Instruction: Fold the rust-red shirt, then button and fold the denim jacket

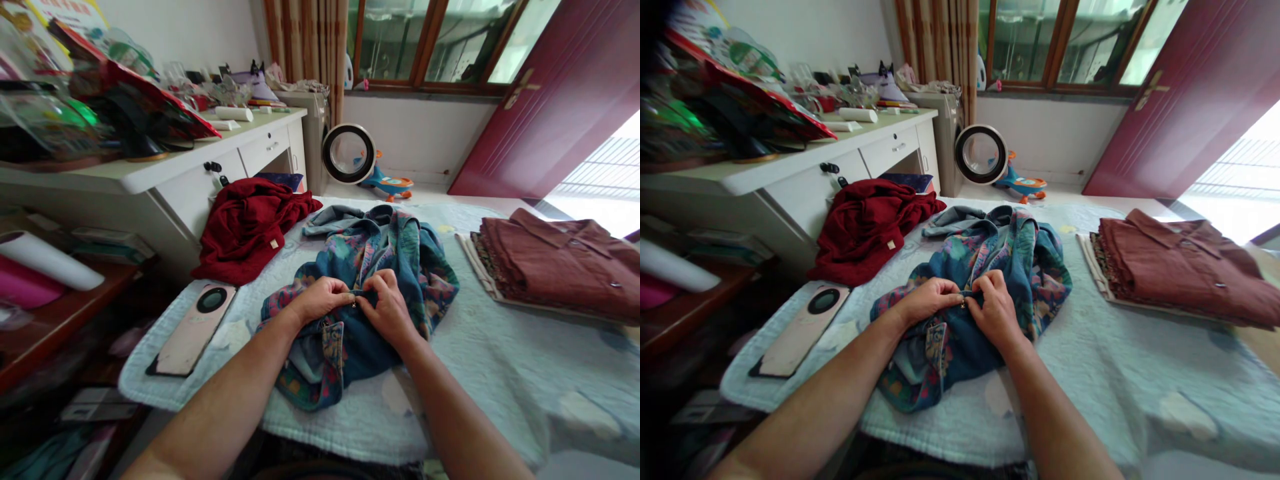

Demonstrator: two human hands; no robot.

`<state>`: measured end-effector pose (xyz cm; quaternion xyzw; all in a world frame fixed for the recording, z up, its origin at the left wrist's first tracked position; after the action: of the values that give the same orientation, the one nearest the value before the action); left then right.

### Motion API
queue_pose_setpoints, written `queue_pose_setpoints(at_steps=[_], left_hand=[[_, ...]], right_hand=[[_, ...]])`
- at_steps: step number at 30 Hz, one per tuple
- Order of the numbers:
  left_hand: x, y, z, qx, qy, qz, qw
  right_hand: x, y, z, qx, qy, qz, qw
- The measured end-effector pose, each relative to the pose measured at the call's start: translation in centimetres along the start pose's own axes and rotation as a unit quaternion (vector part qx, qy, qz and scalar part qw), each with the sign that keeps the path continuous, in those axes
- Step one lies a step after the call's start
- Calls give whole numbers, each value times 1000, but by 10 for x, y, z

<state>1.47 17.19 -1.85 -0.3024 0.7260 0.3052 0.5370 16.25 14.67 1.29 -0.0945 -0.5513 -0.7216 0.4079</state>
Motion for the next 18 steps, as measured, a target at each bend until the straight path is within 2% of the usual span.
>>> queue_pose_setpoints(at_steps=[5, 11, 18], left_hand=[[3, 1, 2, -23, 11, -16, 1000], [8, 2, 3, -37, 25, -64, 997], [9, 3, 4, -54, 33, -63, 996]], right_hand=[[14, 1, -3, -32, 3, -27, 999], [14, -12, -1, 31, -9, -42, 999], [11, -18, 0, 40, -15, -39, 998]])
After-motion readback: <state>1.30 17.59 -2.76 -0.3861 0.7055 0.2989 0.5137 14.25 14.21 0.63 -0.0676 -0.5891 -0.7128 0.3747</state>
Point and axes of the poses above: each hand's wrist, its own z-axis towards the middle knuckle, its own y-axis out of the back of the hand, x = y × z, the point moved 6 cm from there along z, towards the middle knuckle, and after that the axes turned 9 degrees about x, right-handed, at the moved point
